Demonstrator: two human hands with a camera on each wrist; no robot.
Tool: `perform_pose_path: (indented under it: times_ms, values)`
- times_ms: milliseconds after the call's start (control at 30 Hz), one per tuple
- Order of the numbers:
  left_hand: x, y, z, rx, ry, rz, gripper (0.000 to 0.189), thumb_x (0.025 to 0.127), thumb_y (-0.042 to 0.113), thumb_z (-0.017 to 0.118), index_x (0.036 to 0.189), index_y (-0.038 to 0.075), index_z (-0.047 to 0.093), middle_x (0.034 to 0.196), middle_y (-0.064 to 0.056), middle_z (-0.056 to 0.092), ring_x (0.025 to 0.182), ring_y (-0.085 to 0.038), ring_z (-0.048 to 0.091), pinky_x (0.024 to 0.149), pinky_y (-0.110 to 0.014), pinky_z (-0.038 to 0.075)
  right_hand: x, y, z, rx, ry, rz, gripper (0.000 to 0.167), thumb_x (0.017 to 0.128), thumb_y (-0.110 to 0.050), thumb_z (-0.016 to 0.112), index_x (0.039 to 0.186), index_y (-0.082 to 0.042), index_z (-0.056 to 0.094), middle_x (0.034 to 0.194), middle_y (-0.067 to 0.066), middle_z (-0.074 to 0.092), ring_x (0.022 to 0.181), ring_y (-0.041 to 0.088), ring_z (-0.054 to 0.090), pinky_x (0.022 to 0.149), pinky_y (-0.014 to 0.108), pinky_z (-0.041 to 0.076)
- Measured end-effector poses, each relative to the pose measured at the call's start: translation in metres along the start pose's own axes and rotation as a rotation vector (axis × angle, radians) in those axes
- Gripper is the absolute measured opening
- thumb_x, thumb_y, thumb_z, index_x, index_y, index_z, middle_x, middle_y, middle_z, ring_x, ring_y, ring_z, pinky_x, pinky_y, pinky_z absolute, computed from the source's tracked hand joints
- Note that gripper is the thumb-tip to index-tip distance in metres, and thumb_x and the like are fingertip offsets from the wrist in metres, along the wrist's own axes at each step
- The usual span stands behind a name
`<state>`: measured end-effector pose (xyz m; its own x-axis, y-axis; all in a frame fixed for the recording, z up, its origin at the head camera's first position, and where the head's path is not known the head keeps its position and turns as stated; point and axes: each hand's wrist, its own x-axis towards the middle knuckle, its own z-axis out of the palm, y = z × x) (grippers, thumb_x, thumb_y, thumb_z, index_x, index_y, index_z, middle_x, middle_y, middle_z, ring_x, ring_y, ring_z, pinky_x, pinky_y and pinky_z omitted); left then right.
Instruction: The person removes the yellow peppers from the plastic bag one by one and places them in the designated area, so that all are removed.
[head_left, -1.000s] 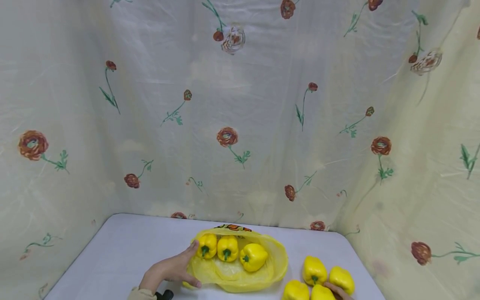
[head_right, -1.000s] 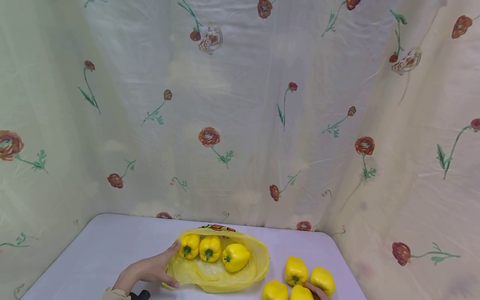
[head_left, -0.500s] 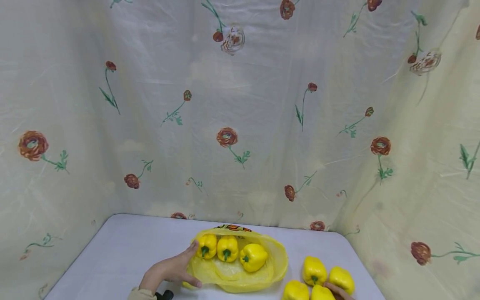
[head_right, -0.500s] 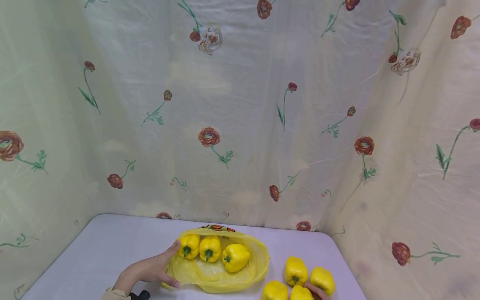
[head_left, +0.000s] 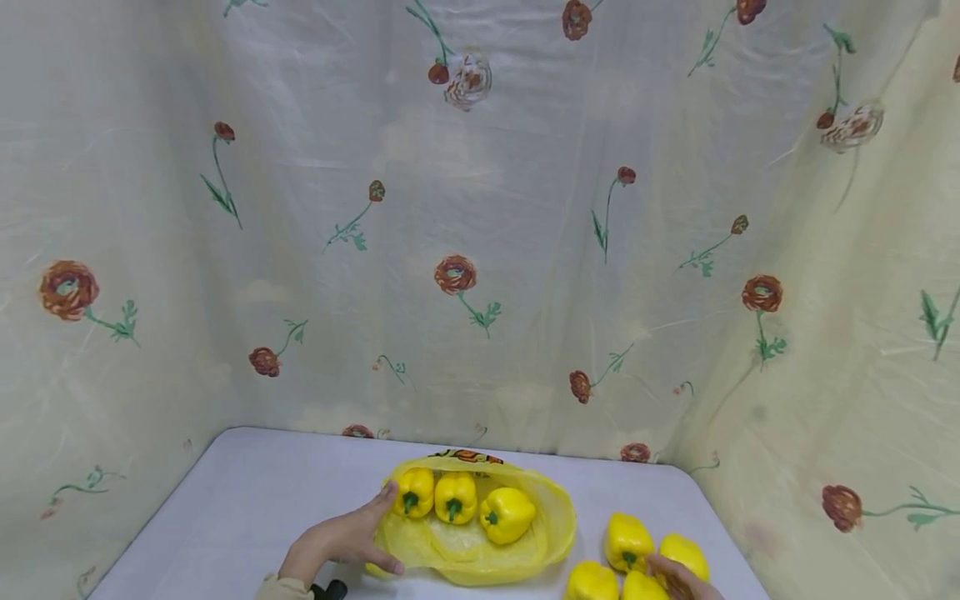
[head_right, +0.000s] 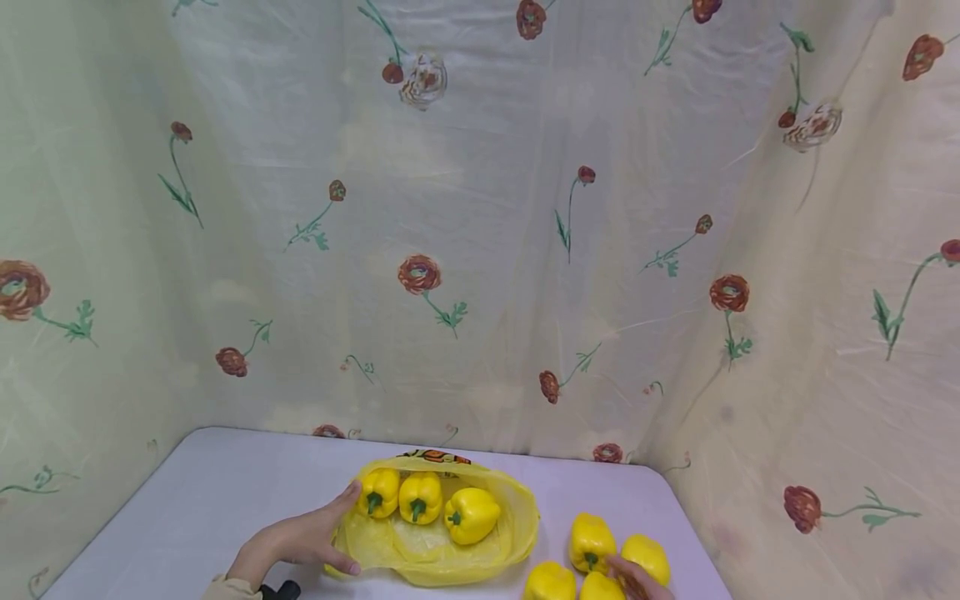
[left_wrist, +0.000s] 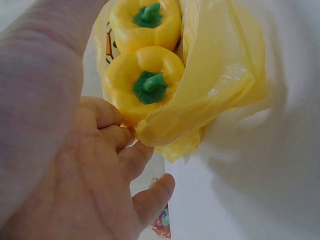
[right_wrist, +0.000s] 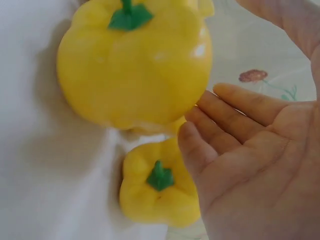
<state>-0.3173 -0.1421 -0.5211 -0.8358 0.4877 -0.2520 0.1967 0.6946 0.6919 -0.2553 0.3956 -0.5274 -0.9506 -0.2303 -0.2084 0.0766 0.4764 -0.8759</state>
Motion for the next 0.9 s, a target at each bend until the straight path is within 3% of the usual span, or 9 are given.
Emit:
perform_pose_path:
  times_ms: [100, 167, 267, 333, 500, 600, 900]
  values:
    - [0.001, 0.000, 0.000, 0.004, 0.002, 0.010, 0.120, 0.075, 0.049, 0.079, 0.155, 0.003, 0.001, 0.161, -0.022, -0.003, 0.148, -0.041, 0.011, 0.115, -0.060, 0.020, -0.001, -0.014, 0.002, -0.057, 0.008, -0.010, 0.083, 0.090, -0.033, 0.068, 0.143, 0.016, 0.027, 0.147, 0.034, 0.034, 0.129, 0.038, 0.047, 0.096, 0.020, 0.049]
    - [0.002, 0.000, -0.001, 0.001, 0.000, 0.009, 0.120, 0.075, 0.049, 0.079, 0.155, 0.003, 0.001, 0.161, -0.022, -0.003, 0.148, -0.041, 0.011, 0.115, -0.060, 0.020, -0.001, -0.022, 0.005, -0.076, 0.037, -0.005, 0.082, 0.090, -0.032, 0.068, 0.145, 0.013, 0.027, 0.149, 0.032, 0.033, 0.136, 0.045, 0.037, 0.102, 0.025, 0.046]
    - [0.002, 0.000, 0.000, -0.003, -0.003, 0.001, 0.121, 0.075, 0.049, 0.079, 0.155, 0.004, 0.001, 0.161, -0.022, -0.003, 0.148, -0.041, 0.011, 0.115, -0.060, 0.020, -0.002, -0.033, 0.011, -0.079, 0.097, 0.029, 0.084, 0.086, -0.037, 0.072, 0.145, 0.007, 0.032, 0.149, 0.027, 0.037, 0.137, 0.046, 0.034, 0.108, 0.048, 0.040]
    - [0.002, 0.000, 0.001, -0.001, -0.003, -0.008, 0.121, 0.074, 0.050, 0.079, 0.155, 0.004, 0.001, 0.161, -0.021, -0.002, 0.148, -0.041, 0.011, 0.115, -0.060, 0.020, -0.001, -0.040, 0.013, -0.094, 0.097, 0.017, 0.081, 0.086, -0.037, 0.072, 0.146, 0.004, 0.034, 0.149, 0.026, 0.037, 0.138, 0.046, 0.033, 0.108, 0.056, 0.036]
    - [0.002, -0.001, 0.002, 0.008, 0.001, -0.018, 0.121, 0.074, 0.050, 0.079, 0.155, 0.005, 0.001, 0.161, -0.021, -0.001, 0.147, -0.040, 0.013, 0.115, -0.060, 0.021, 0.005, -0.057, 0.016, -0.170, 0.048, -0.102, 0.075, 0.088, -0.034, 0.070, 0.146, -0.002, 0.036, 0.152, 0.020, 0.036, 0.139, 0.035, 0.035, 0.110, 0.049, 0.036]
    - [0.001, -0.001, 0.001, 0.008, -0.002, -0.010, 0.120, 0.075, 0.050, 0.078, 0.155, 0.005, 0.001, 0.161, -0.021, -0.002, 0.147, -0.040, 0.013, 0.115, -0.060, 0.021, 0.010, -0.068, 0.020, -0.186, 0.026, -0.151, 0.074, 0.089, -0.033, 0.069, 0.146, -0.003, 0.036, 0.152, 0.020, 0.036, 0.139, 0.036, 0.035, 0.110, 0.046, 0.036]
    - [0.001, -0.001, 0.000, 0.021, -0.007, -0.002, 0.120, 0.075, 0.051, 0.077, 0.155, 0.004, 0.001, 0.161, -0.021, -0.002, 0.148, -0.040, 0.012, 0.115, -0.059, 0.021, 0.022, -0.099, 0.031, -0.169, 0.009, -0.187, 0.080, 0.084, -0.034, 0.074, 0.149, -0.010, 0.033, 0.153, 0.019, 0.034, 0.142, 0.042, 0.029, 0.112, 0.051, 0.032]
